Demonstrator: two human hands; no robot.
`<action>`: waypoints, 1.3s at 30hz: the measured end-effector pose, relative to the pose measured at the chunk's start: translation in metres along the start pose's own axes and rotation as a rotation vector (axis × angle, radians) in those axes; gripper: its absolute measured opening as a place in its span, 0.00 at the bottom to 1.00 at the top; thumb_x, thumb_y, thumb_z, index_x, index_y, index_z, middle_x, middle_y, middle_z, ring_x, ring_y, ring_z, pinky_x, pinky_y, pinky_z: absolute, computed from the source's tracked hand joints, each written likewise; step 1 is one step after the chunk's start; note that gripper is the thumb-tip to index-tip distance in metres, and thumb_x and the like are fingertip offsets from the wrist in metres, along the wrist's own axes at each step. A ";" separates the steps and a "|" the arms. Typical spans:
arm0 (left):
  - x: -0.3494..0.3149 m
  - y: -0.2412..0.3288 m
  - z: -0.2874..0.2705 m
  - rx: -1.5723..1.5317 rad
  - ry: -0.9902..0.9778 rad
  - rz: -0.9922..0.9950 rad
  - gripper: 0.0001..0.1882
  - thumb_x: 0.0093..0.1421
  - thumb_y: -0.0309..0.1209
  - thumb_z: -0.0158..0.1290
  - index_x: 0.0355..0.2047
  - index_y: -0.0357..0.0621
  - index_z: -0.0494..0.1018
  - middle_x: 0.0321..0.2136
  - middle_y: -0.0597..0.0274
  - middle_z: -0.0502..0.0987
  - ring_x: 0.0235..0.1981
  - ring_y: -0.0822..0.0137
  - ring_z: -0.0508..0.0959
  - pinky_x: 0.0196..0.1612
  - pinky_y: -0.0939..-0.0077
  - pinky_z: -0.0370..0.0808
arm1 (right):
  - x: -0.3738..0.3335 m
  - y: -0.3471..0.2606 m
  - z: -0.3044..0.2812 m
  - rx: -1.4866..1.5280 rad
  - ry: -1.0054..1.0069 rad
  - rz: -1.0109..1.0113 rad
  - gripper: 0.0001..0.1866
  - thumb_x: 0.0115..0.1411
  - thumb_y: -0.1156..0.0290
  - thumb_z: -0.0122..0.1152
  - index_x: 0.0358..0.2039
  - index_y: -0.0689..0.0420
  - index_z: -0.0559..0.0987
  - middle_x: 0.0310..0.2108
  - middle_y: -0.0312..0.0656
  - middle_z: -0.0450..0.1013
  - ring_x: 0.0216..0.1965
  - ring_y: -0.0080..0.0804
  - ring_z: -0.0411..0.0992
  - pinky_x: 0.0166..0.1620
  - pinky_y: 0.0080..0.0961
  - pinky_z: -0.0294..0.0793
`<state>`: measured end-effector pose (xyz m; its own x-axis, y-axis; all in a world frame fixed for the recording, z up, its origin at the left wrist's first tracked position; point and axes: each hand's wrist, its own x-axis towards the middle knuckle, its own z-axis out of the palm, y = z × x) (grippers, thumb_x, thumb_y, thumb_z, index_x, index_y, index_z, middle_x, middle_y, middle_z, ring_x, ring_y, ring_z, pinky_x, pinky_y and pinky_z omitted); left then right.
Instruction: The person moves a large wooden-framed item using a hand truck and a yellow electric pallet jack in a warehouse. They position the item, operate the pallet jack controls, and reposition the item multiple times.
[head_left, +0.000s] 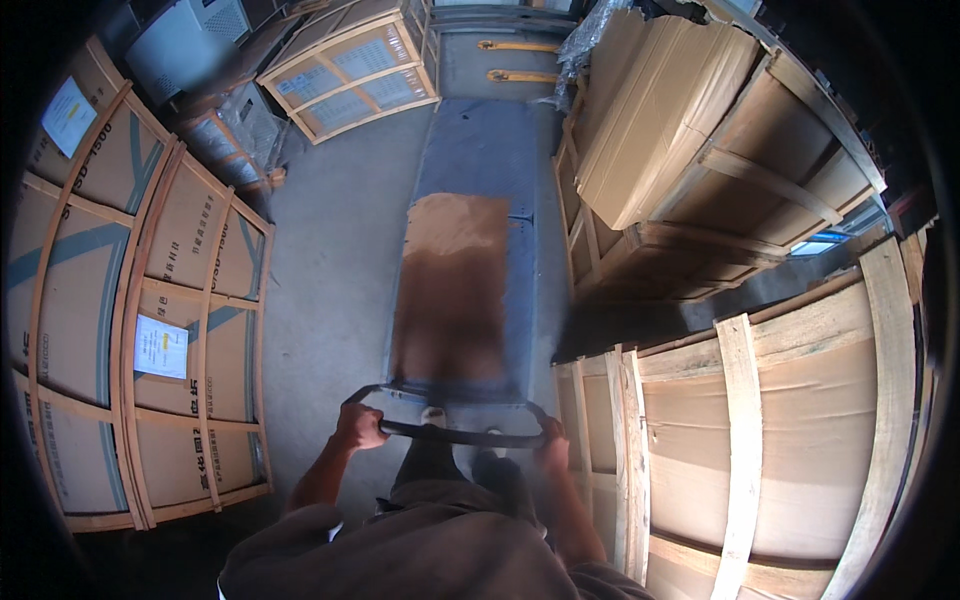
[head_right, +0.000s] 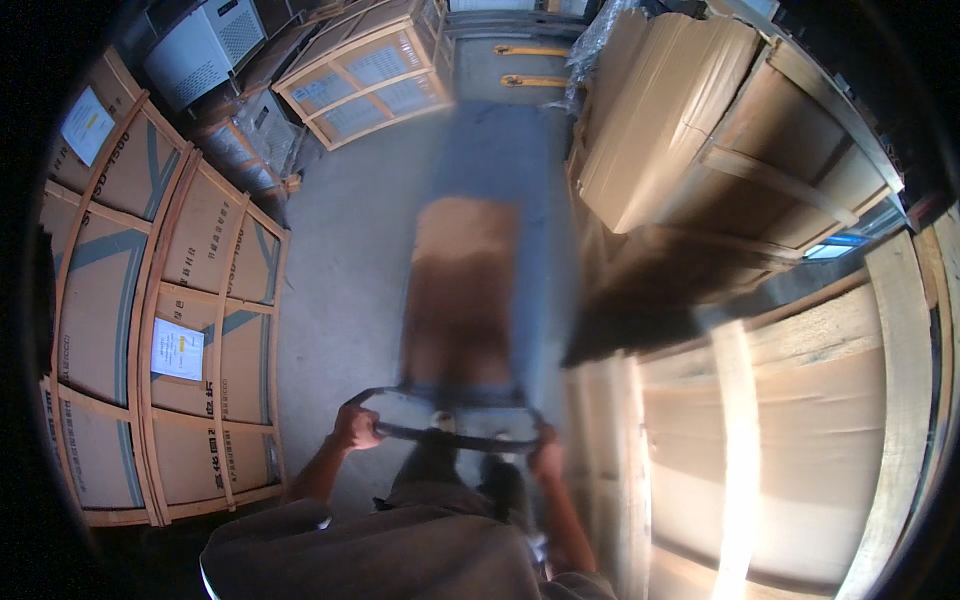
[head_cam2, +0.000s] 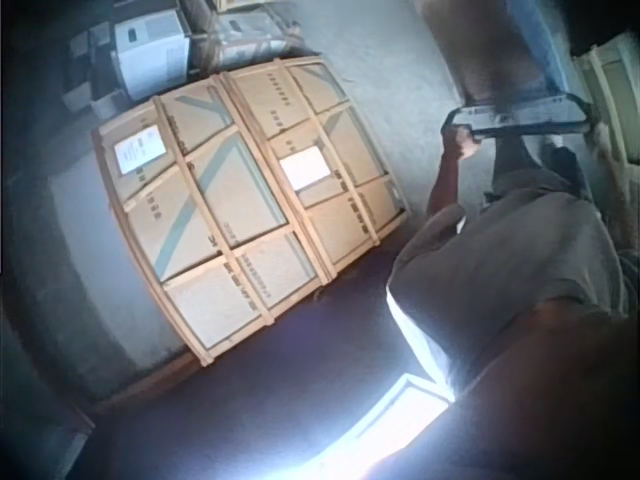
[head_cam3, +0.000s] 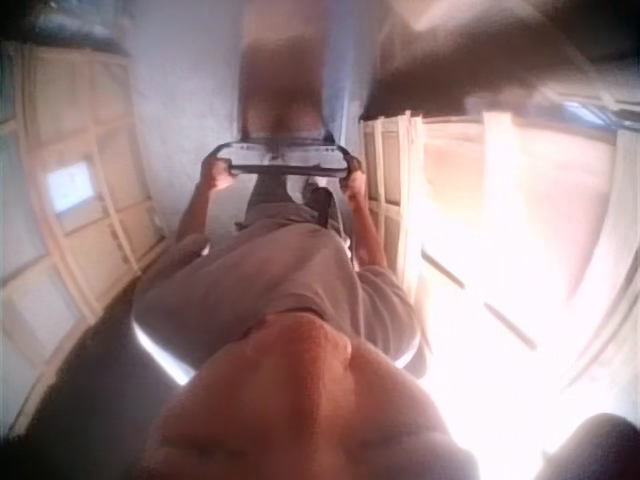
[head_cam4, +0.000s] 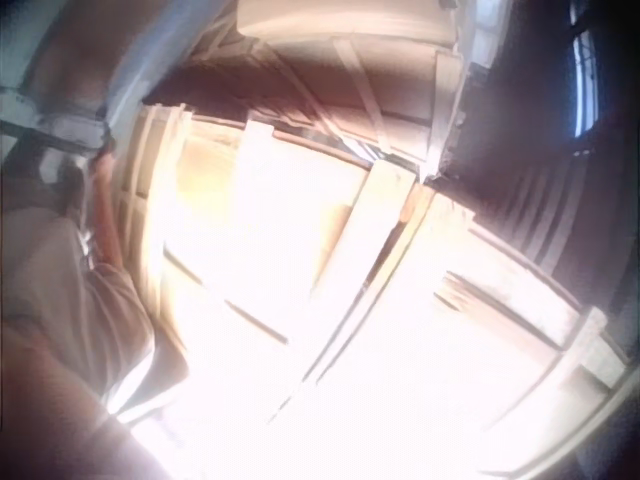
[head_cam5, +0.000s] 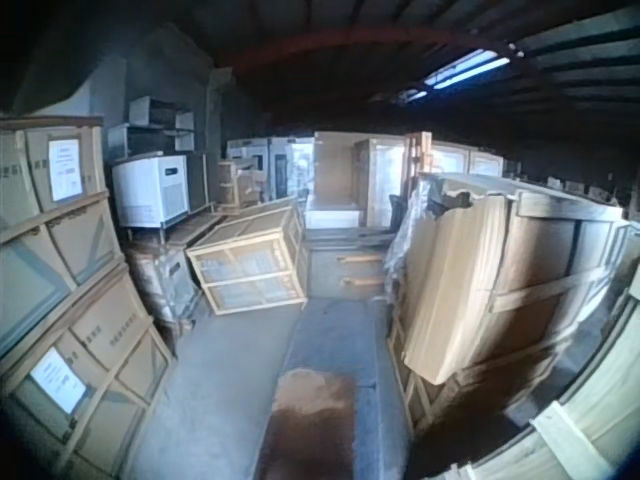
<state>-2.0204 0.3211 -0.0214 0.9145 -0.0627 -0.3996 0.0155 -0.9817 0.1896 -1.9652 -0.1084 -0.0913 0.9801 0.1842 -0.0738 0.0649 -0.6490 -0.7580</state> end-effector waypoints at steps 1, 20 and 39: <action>-0.008 0.005 0.005 -0.004 -0.004 -0.002 0.14 0.44 0.44 0.56 0.22 0.48 0.80 0.23 0.55 0.80 0.29 0.54 0.82 0.37 0.61 0.78 | -0.008 -0.001 -0.005 -0.080 -0.005 0.086 0.28 0.46 0.87 0.54 0.50 0.54 0.75 0.48 0.49 0.73 0.49 0.53 0.73 0.48 0.39 0.75; -0.126 0.122 0.089 -0.166 0.095 -0.035 0.13 0.36 0.43 0.60 0.14 0.47 0.77 0.16 0.53 0.76 0.22 0.49 0.79 0.28 0.56 0.76 | -0.133 0.084 -0.077 0.082 -0.191 0.120 0.29 0.48 0.75 0.63 0.53 0.55 0.72 0.55 0.50 0.68 0.59 0.48 0.64 0.61 0.37 0.64; -0.009 0.092 0.030 -0.130 0.179 -0.081 0.09 0.40 0.40 0.58 0.16 0.49 0.77 0.26 0.57 0.80 0.31 0.55 0.82 0.34 0.61 0.80 | 0.008 0.032 -0.083 0.077 -0.019 -0.112 0.27 0.45 0.84 0.51 0.49 0.60 0.76 0.44 0.58 0.74 0.47 0.53 0.73 0.50 0.39 0.72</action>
<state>-2.0392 0.2258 -0.0275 0.9652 0.0594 -0.2545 0.1327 -0.9503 0.2816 -1.9396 -0.1892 -0.0625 0.9638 0.2665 0.0027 0.1586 -0.5653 -0.8095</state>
